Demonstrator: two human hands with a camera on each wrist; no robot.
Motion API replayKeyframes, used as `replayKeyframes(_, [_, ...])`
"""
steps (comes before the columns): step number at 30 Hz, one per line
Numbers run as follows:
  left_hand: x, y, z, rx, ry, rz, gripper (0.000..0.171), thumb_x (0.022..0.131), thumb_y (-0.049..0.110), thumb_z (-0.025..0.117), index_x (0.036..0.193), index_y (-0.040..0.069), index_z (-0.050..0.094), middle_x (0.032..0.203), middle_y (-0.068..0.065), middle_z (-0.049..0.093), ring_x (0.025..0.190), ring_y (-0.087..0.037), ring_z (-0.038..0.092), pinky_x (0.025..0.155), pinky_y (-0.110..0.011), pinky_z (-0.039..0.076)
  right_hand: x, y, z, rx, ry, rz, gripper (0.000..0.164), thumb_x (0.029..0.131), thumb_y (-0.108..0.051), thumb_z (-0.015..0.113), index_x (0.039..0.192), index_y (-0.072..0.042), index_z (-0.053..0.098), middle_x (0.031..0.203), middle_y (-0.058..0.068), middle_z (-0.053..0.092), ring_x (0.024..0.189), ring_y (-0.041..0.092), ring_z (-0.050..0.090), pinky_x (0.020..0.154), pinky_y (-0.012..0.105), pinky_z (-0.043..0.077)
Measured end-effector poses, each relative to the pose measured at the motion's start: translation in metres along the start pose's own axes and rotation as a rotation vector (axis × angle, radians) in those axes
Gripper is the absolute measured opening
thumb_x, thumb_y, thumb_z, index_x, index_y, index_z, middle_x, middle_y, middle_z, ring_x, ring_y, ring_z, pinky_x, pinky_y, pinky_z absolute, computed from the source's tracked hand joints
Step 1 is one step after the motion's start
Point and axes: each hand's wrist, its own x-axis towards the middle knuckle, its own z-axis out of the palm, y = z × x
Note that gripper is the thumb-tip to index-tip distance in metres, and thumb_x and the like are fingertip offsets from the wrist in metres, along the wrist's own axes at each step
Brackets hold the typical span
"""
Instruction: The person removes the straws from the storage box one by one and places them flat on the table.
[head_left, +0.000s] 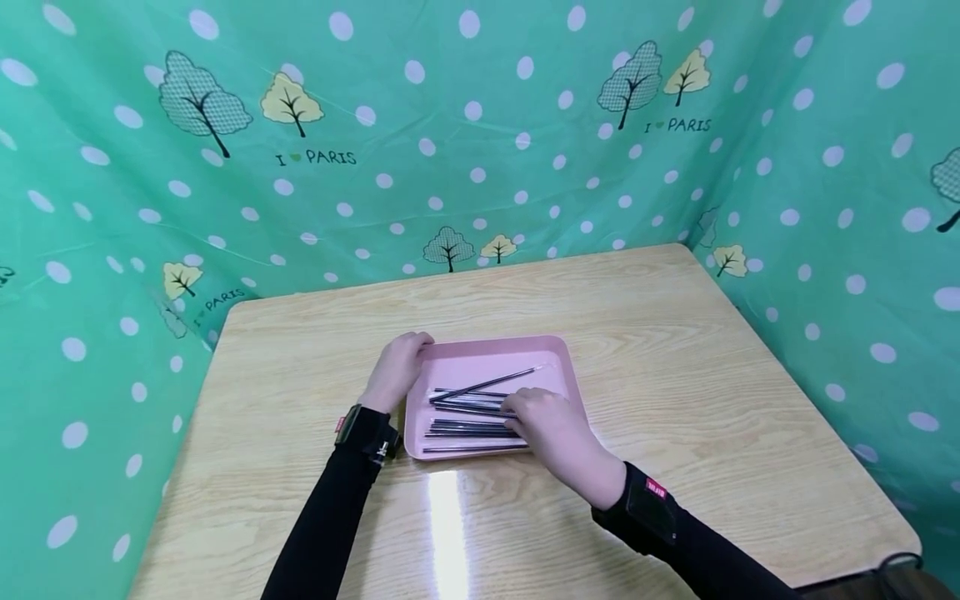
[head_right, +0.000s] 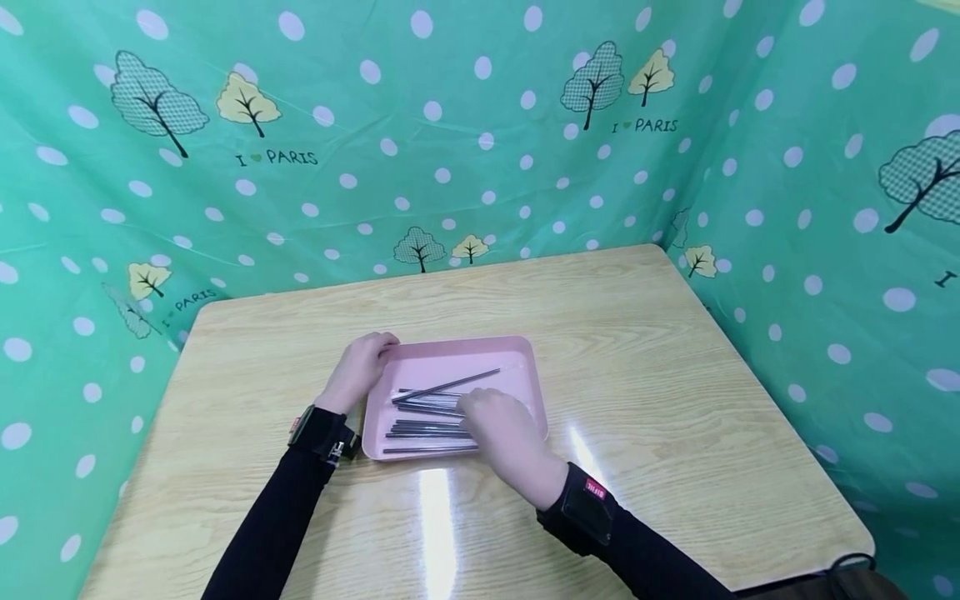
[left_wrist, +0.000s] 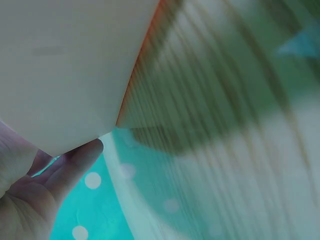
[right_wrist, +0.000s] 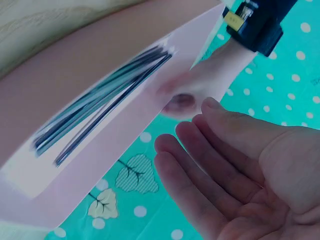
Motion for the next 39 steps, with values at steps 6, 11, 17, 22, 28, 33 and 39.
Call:
replayKeyframes(6, [-0.010, -0.014, -0.012, 0.008, 0.002, -0.013, 0.021, 0.096, -0.009, 0.060, 0.113, -0.005, 0.072, 0.108, -0.023, 0.074, 0.104, -0.038, 0.072, 0.095, -0.049, 0.061, -0.003, 0.008, 0.000, 0.014, 0.032, 0.032, 0.014, 0.083, -0.005, 0.083, 0.091, -0.008, 0.073, 0.082, 0.000, 0.070, 0.077, 0.017, 0.069, 0.067, 0.033, 0.060])
replayKeyframes(11, [-0.016, -0.030, -0.022, 0.042, 0.021, -0.028, 0.022, 0.096, -0.010, 0.059, 0.113, -0.005, 0.072, 0.107, -0.023, 0.074, 0.104, -0.039, 0.071, 0.094, -0.050, 0.060, -0.002, 0.012, -0.001, 0.051, 0.034, 0.061, 0.017, 0.083, -0.004, 0.083, 0.097, -0.005, 0.074, 0.087, 0.003, 0.074, 0.079, 0.019, 0.070, 0.069, 0.036, 0.061])
replayKeyframes(17, [-0.024, -0.044, -0.033, 0.050, 0.038, -0.010, 0.020, 0.096, -0.009, 0.060, 0.112, -0.006, 0.072, 0.105, -0.023, 0.074, 0.102, -0.039, 0.071, 0.094, -0.052, 0.060, -0.003, 0.012, -0.001, 0.084, 0.022, 0.095, 0.019, 0.083, -0.003, 0.083, 0.100, -0.002, 0.075, 0.091, 0.006, 0.076, 0.083, 0.021, 0.072, 0.074, 0.037, 0.063])
replayKeyframes(22, [-0.040, -0.058, -0.042, 0.062, 0.030, -0.018, 0.019, 0.098, -0.008, 0.060, 0.113, -0.005, 0.072, 0.107, -0.023, 0.073, 0.104, -0.039, 0.070, 0.095, -0.052, 0.059, -0.007, 0.009, 0.003, 0.082, 0.005, 0.087, 0.021, 0.082, -0.004, 0.084, 0.101, -0.002, 0.076, 0.092, 0.006, 0.077, 0.084, 0.021, 0.073, 0.074, 0.037, 0.063])
replayKeyframes(28, [-0.056, -0.080, -0.057, 0.069, 0.040, -0.038, 0.021, 0.096, -0.009, 0.061, 0.114, -0.005, 0.071, 0.109, -0.025, 0.073, 0.106, -0.042, 0.069, 0.097, -0.056, 0.058, -0.009, 0.007, 0.009, 0.055, 0.014, 0.084, 0.022, 0.080, -0.008, 0.086, 0.099, -0.003, 0.076, 0.090, 0.006, 0.077, 0.082, 0.021, 0.073, 0.073, 0.037, 0.063])
replayKeyframes(33, [-0.069, -0.098, -0.071, 0.062, 0.064, -0.059, 0.023, 0.094, -0.012, 0.061, 0.114, -0.006, 0.071, 0.110, -0.027, 0.072, 0.107, -0.045, 0.068, 0.098, -0.058, 0.057, -0.009, 0.008, 0.011, 0.058, -0.004, 0.104, 0.022, 0.082, -0.008, 0.085, 0.101, -0.003, 0.076, 0.094, 0.007, 0.077, 0.086, 0.023, 0.074, 0.076, 0.039, 0.064])
replayKeyframes(39, [-0.077, -0.110, -0.075, 0.068, 0.099, -0.066, 0.022, 0.093, -0.012, 0.062, 0.113, -0.006, 0.071, 0.108, -0.028, 0.072, 0.106, -0.047, 0.068, 0.096, -0.060, 0.056, -0.006, 0.007, 0.017, 0.067, -0.023, 0.096, 0.023, 0.082, -0.008, 0.085, 0.102, -0.004, 0.076, 0.093, 0.007, 0.077, 0.085, 0.022, 0.074, 0.074, 0.038, 0.064])
